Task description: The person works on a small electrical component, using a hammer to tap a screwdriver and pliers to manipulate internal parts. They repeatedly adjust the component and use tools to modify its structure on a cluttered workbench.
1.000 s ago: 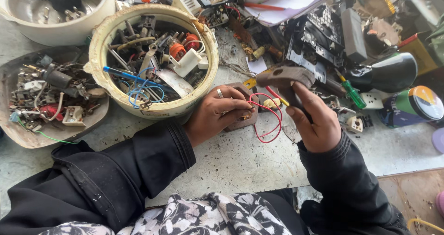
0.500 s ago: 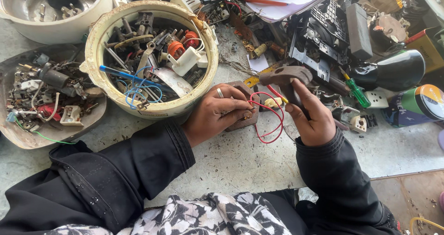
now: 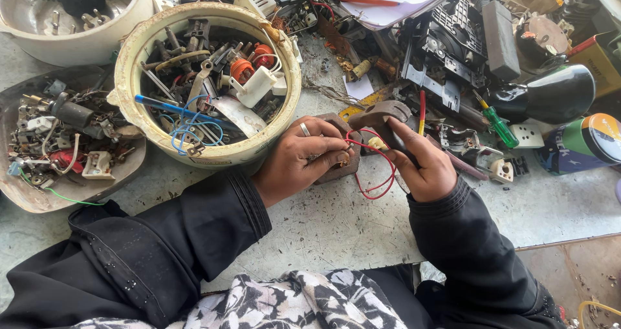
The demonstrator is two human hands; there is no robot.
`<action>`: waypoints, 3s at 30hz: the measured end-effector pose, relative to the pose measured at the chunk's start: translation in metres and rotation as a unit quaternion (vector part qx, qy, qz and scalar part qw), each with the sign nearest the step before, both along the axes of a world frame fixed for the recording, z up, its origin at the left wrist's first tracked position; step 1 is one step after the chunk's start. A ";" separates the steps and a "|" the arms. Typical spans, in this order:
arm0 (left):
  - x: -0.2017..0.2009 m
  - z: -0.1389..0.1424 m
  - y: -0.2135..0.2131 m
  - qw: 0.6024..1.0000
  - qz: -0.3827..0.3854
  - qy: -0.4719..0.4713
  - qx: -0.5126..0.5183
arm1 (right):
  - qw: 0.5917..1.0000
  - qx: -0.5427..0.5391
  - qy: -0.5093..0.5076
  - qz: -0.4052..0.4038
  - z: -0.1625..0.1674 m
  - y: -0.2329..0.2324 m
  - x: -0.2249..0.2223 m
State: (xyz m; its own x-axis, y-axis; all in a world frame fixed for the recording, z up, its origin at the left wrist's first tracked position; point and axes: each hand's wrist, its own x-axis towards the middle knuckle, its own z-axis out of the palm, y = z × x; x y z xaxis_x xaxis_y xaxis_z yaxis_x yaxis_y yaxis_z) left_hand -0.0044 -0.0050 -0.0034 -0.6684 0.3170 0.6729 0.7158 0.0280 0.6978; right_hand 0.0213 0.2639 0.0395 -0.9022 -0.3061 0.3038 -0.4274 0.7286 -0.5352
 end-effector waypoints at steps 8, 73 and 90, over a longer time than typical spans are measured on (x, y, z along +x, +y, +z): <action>-0.001 -0.002 0.001 1.000 -0.009 -0.022 0.002 | 1.000 0.002 0.003 -0.001 0.000 0.000 0.002; -0.002 0.003 -0.004 0.998 0.020 0.060 -0.016 | 0.939 -0.333 -0.080 0.034 0.079 -0.021 0.056; -0.005 0.002 -0.002 0.999 0.013 0.039 -0.020 | 0.986 0.074 0.123 0.087 0.084 -0.004 0.066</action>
